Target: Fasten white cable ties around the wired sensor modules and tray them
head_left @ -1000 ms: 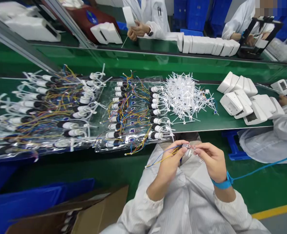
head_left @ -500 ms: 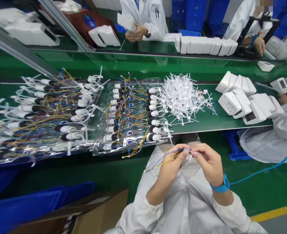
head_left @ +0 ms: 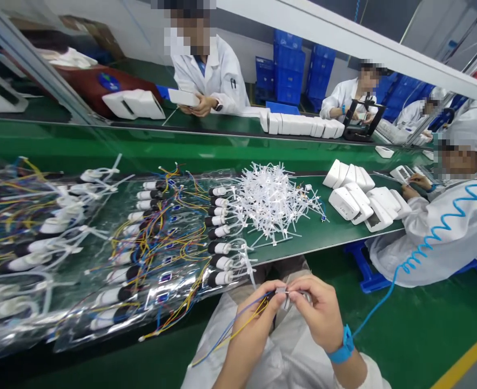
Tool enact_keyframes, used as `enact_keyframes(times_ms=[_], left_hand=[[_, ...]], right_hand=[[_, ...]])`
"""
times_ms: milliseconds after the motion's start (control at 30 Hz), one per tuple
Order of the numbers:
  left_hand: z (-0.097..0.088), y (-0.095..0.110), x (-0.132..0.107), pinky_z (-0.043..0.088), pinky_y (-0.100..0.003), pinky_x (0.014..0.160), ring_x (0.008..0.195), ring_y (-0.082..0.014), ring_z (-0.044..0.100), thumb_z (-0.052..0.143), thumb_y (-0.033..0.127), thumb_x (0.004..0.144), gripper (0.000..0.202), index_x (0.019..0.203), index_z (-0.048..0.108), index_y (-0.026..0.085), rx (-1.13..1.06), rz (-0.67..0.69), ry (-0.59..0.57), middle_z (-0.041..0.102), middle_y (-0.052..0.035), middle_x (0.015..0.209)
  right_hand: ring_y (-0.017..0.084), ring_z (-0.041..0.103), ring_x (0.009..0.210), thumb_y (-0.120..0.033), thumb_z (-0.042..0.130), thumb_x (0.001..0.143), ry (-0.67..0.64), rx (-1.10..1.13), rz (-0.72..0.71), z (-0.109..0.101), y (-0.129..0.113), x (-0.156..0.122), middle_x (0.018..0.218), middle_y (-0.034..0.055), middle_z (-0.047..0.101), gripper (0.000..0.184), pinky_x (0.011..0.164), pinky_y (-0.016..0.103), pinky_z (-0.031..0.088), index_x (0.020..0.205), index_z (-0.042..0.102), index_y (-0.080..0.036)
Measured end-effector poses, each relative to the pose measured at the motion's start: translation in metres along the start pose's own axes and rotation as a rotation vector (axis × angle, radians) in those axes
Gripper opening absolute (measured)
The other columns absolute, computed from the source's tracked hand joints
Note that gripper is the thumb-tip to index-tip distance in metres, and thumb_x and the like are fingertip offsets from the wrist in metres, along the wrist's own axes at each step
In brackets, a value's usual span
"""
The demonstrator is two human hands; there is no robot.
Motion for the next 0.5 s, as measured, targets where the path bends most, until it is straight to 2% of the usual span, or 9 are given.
enact_keyframes(times_ms=[167,267,400,500], left_hand=[[-0.004,0.004,-0.001,0.065,-0.035,0.086,0.09,-0.0297,0.08,0.079,0.058,0.092,0.035,0.095,0.086,0.024,0.026,0.029,0.033,0.085,-0.0078,0.094],[-0.005,0.011,-0.004,0.066,-0.036,0.089,0.091,-0.0301,0.08,0.079,0.056,0.094,0.033,0.094,0.087,0.025,0.03,0.078,0.037,0.085,-0.0082,0.095],[-0.005,0.019,-0.005,0.065,-0.036,0.093,0.094,-0.0291,0.079,0.079,0.049,0.095,0.026,0.094,0.087,0.025,0.034,0.116,0.049,0.085,-0.0083,0.097],[-0.001,0.022,-0.003,0.065,-0.035,0.093,0.094,-0.028,0.08,0.081,0.042,0.092,0.019,0.091,0.087,0.024,-0.036,0.092,0.046,0.085,-0.0073,0.094]], right_hand=[[0.023,0.084,0.09,-0.029,0.076,0.106,0.003,-0.028,-0.038,0.002,-0.006,0.001,0.095,0.0064,0.087,0.014,0.082,0.032,0.066,0.097,0.086,-0.026],[0.023,0.084,0.089,-0.028,0.076,0.106,0.017,-0.053,-0.053,0.004,-0.007,-0.001,0.096,0.0062,0.088,0.014,0.082,0.032,0.066,0.099,0.087,-0.027],[0.022,0.084,0.087,-0.027,0.077,0.107,0.015,-0.056,-0.066,0.003,-0.007,0.0,0.096,0.0051,0.089,0.013,0.08,0.032,0.066,0.102,0.088,-0.028],[0.023,0.084,0.092,-0.03,0.078,0.106,-0.011,-0.032,-0.047,0.0,-0.007,0.003,0.099,0.0059,0.089,0.012,0.086,0.034,0.066,0.103,0.089,-0.028]])
Point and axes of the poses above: each hand's wrist, its own x-axis towards the middle knuckle, its own z-axis out of the palm, y = z × x, the point moved 7 cm from there along x, towards the middle knuckle
